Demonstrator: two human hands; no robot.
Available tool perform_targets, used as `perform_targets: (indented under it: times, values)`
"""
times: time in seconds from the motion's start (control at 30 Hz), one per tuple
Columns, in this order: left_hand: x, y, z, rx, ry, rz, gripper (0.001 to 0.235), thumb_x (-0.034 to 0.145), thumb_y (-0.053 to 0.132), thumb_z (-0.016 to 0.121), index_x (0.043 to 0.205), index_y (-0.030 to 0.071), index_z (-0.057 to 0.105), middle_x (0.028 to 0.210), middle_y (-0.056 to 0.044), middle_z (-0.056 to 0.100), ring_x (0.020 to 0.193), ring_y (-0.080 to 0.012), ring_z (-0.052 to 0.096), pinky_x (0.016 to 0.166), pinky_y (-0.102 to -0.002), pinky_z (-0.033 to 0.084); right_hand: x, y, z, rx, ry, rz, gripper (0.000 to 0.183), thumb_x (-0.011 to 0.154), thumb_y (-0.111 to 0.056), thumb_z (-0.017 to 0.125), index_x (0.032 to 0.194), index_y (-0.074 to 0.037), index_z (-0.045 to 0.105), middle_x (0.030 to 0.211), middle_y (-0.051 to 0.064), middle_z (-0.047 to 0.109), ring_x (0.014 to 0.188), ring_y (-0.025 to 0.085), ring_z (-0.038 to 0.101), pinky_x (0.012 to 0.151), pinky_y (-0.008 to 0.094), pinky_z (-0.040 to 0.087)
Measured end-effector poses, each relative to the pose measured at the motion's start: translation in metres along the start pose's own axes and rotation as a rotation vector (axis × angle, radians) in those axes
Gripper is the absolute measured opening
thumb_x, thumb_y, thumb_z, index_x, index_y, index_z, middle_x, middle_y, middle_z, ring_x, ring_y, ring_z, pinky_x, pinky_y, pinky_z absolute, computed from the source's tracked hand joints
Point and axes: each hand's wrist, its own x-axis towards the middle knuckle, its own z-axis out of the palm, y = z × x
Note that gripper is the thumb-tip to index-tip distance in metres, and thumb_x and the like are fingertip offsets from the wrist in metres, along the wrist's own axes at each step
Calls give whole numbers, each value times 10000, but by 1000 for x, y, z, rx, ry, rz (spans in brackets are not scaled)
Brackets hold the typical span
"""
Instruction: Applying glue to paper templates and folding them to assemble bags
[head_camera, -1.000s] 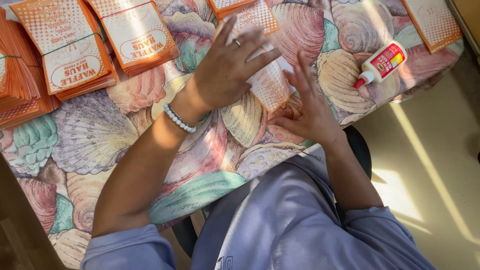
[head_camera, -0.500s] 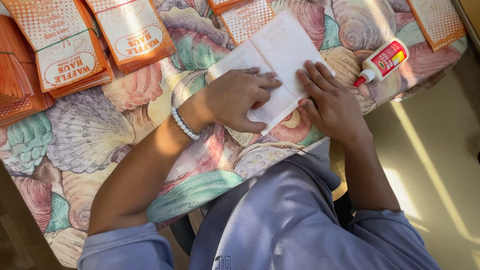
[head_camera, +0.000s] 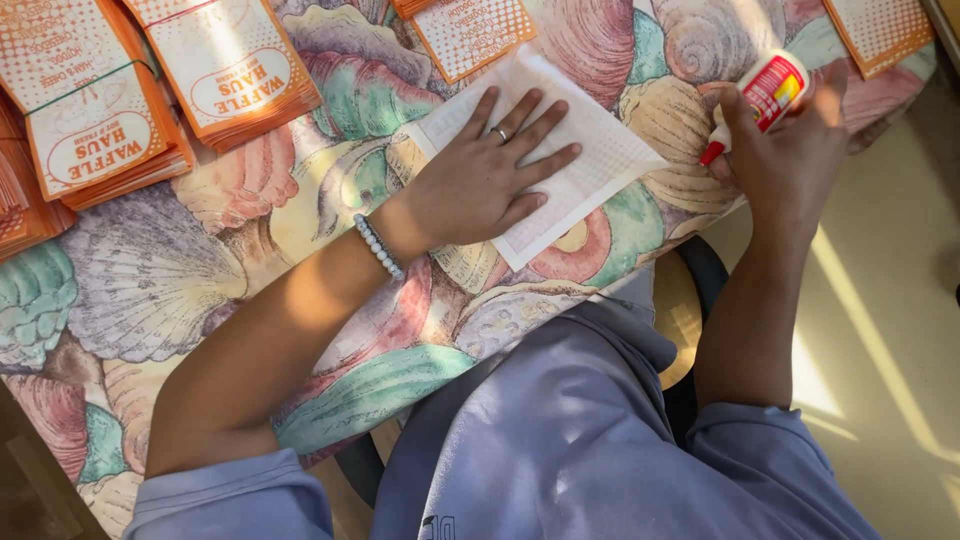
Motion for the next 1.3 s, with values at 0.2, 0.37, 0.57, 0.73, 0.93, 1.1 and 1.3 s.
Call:
perform_targets:
  times: [0.2, 0.37, 0.57, 0.73, 0.93, 1.1, 1.3]
  values:
    - [30, -6, 0, -22, -121, -29, 588, 1126, 472, 236, 1653, 213, 265, 1672, -210, 241, 1517, -435, 219, 1231, -630, 0, 51, 19, 10, 294, -128, 71, 656, 901, -127, 957, 1396, -137, 527, 1040, 7, 624, 903, 133, 728, 741, 286, 688]
    - [40, -21, -4, -60, -210, -31, 700, 1035, 551, 388, 1649, 240, 261, 1712, -141, 93, 1565, -371, 35, 1219, -628, -3, 14, -31, -26, 329, -310, 368, 276, 842, -175, 812, 1100, -239, 738, 967, -94, 755, 829, 34, 730, 732, 175, 636]
    - [37, -31, -25, -304, -280, 34, 964, 719, 572, 741, 1583, 267, 440, 1703, -169, 25, 1548, -354, -92, 1193, -612, -112, 15, 146, -69, 222, 260, -423, 115, 1272, -77, 754, 1254, 29, 794, 1174, 183, 801, 1053, 279, 775, 858, 361, 635]
    - [49, -28, -40, -163, -438, -50, 1225, 583, 645, 890, 1618, 338, 310, 1710, -147, -6, 1561, -338, -57, 1229, -562, -12, -46, 81, -59, 751, 483, -87, 599, 892, -466, 541, 931, 69, 806, 890, 302, 799, 781, 446, 833, 604, 594, 737]
    - [43, -47, -11, -273, -277, 55, 1266, 508, 698, 860, 1602, 261, 396, 1702, -186, 49, 1524, -407, -110, 1137, -716, -119, -98, -25, 24, 785, 112, -253, 391, 886, -36, 806, 1206, 69, 608, 1167, 248, 690, 1061, 316, 714, 943, 459, 660]
    - [42, -48, -9, -284, -248, 48, 1248, 483, 699, 869, 1575, 271, 443, 1699, -177, 83, 1524, -413, -85, 1142, -719, -93, -105, -49, 31, 401, 27, -435, 411, 878, 2, 896, 1179, 62, 622, 1113, 178, 673, 1021, 265, 663, 878, 392, 598]
    - [38, -39, -17, -333, -177, 131, 1119, 536, 559, 907, 1526, 197, 533, 1683, -206, 126, 1544, -392, 31, 1198, -631, -36, -109, -71, 26, 420, -162, -392, 424, 809, -6, 965, 1096, 91, 668, 1132, 207, 717, 1023, 260, 714, 856, 360, 651]
